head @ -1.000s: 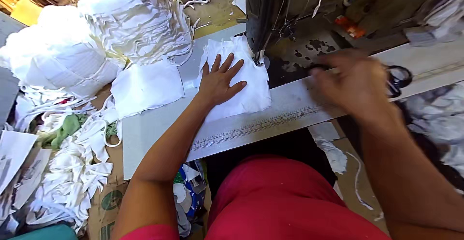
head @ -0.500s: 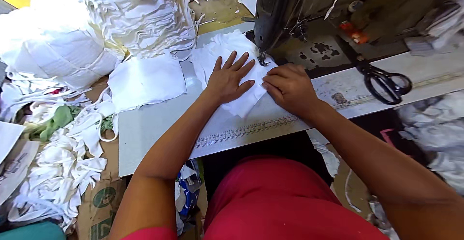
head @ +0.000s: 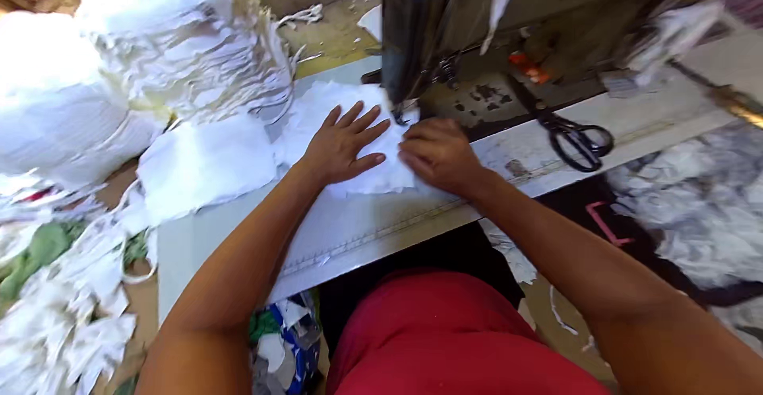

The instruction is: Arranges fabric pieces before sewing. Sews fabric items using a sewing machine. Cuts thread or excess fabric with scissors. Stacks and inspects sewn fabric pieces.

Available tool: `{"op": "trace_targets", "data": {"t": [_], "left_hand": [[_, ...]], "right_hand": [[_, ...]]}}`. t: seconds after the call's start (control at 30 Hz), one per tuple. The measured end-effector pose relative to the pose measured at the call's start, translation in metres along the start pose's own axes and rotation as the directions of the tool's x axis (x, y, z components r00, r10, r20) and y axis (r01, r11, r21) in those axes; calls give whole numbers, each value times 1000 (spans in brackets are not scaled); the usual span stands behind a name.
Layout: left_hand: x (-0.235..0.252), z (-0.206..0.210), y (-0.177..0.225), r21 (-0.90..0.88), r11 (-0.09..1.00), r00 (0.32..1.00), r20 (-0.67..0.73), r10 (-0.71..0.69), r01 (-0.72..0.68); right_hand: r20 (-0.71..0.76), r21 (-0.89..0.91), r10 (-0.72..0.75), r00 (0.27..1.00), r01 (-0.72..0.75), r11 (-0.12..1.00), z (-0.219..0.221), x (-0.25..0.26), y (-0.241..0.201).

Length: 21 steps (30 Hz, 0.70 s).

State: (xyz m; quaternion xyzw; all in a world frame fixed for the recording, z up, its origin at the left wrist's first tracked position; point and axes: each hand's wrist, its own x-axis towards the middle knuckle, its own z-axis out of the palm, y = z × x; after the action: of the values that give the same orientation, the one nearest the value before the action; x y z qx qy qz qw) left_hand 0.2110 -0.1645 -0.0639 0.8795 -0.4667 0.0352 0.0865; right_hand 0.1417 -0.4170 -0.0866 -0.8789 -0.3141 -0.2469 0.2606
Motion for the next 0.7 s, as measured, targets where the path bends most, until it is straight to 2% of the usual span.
{"op": "trace_targets", "data": {"t": [0.13,0.3,0.43,0.53,0.6,0.63,0.7], "left_hand": [[3,6,18,19,981,981,6,-196,196],[6,7,27,25,943,943,4,-332,331],[11,6,43,-5,877,876,26,-481,481],[13,-3,52,17,833,828,105,-551,553],[14,-18,52,67,846,829,174,-532,529],[12,-22,48,69,878,863,166,-478,473],[3,-16,30,33,969,969,25,-244,243]], "right_hand": [[54,11,1,999,-2,1000,2,0,-3],[44,-79,35,998,-31,996,4,3,5],[13,-114,73,997,-71,991,1,4,6],[-30,-94,10,1000,-13,995,-1,3,4],[25,-49,1,1000,0,999,-2,0,6],[44,-43,13,999,-11,999,-2,0,7],[56,-66,43,998,-40,997,-3,1,8]]}}
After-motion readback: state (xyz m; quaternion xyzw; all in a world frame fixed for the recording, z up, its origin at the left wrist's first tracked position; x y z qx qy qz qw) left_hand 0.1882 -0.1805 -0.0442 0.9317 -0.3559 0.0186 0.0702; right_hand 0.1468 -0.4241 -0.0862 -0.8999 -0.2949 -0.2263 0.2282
